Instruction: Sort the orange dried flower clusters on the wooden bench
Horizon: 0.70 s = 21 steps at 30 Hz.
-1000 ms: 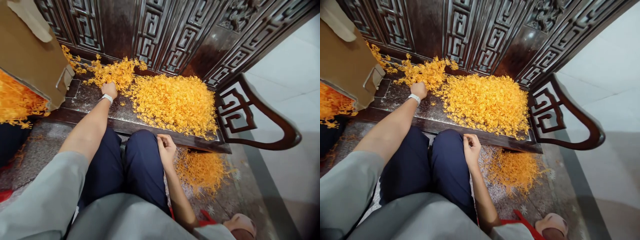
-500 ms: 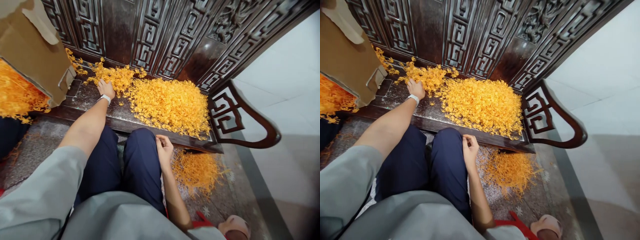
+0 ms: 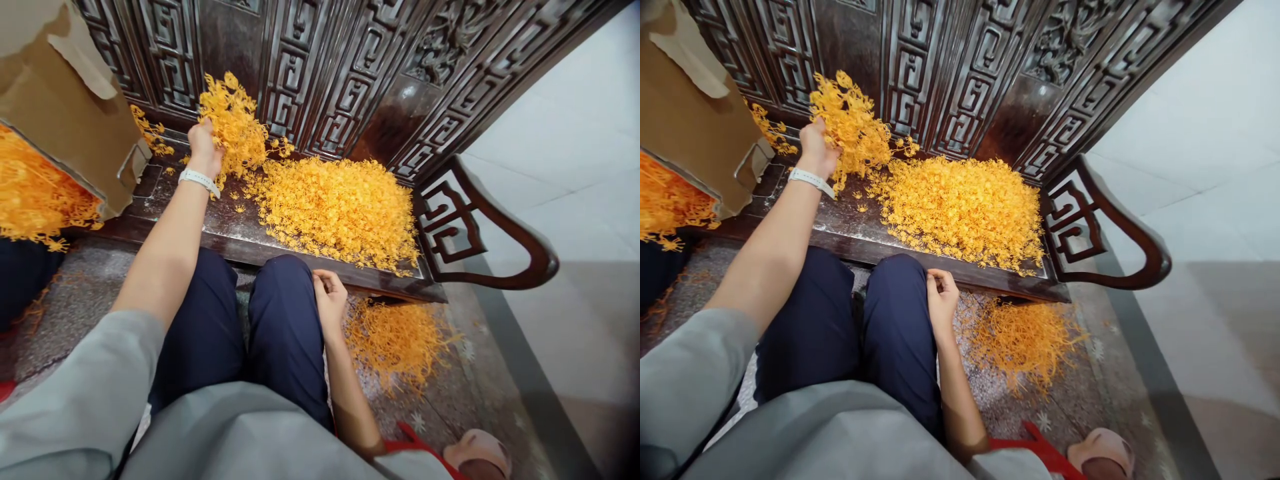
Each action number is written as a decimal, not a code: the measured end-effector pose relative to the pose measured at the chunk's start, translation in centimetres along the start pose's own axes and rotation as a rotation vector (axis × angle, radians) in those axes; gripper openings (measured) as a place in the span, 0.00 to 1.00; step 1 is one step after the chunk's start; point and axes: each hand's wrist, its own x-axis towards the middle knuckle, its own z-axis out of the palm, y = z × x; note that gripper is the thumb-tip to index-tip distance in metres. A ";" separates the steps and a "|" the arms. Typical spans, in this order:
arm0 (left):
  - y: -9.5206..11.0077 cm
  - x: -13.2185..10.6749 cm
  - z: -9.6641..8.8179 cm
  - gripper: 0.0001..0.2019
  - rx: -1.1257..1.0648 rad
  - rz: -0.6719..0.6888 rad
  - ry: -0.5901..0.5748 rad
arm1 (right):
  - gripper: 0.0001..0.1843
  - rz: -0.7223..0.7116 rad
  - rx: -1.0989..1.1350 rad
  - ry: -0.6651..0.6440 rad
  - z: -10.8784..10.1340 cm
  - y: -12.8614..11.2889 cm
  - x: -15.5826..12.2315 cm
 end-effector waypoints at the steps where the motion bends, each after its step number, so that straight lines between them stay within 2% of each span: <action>1: 0.8 -0.5 -0.1 0.16 -0.055 -0.044 0.003 | 0.15 0.002 0.002 0.002 0.0 0.0 0.0; 5: 4.0 -2.7 -0.9 0.21 -0.296 -0.117 -0.059 | 0.15 -0.014 -0.011 0.001 0.1 0.0 0.1; 8: 5.3 -3.4 -1.7 0.20 -0.271 -0.057 -0.115 | 0.14 -0.064 -0.047 -0.014 0.5 -0.4 0.5; 11: 5.0 -3.3 -2.1 0.16 -0.120 0.102 -0.252 | 0.13 -0.162 -0.038 -0.047 1.6 -1.9 1.6; 15: 2.8 -4.1 -1.2 0.15 0.067 0.275 -0.323 | 0.16 -0.292 0.048 -0.200 4.7 -5.4 5.2; 17: 1.5 -5.3 -0.4 0.16 0.290 0.322 -0.455 | 0.20 -0.299 0.057 -0.274 7.0 -6.8 8.0; 18: 0.9 -6.0 0.0 0.16 0.423 0.322 -0.564 | 0.23 -0.277 0.055 -0.294 8.3 -7.2 9.6; 20: 0.0 -7.2 0.5 0.16 0.668 0.263 -0.809 | 0.30 -0.151 0.058 -0.302 11.0 -7.3 12.6; 21: -0.4 -7.6 0.6 0.15 0.763 0.215 -0.900 | 0.33 -0.042 0.071 -0.302 12.3 -7.0 13.9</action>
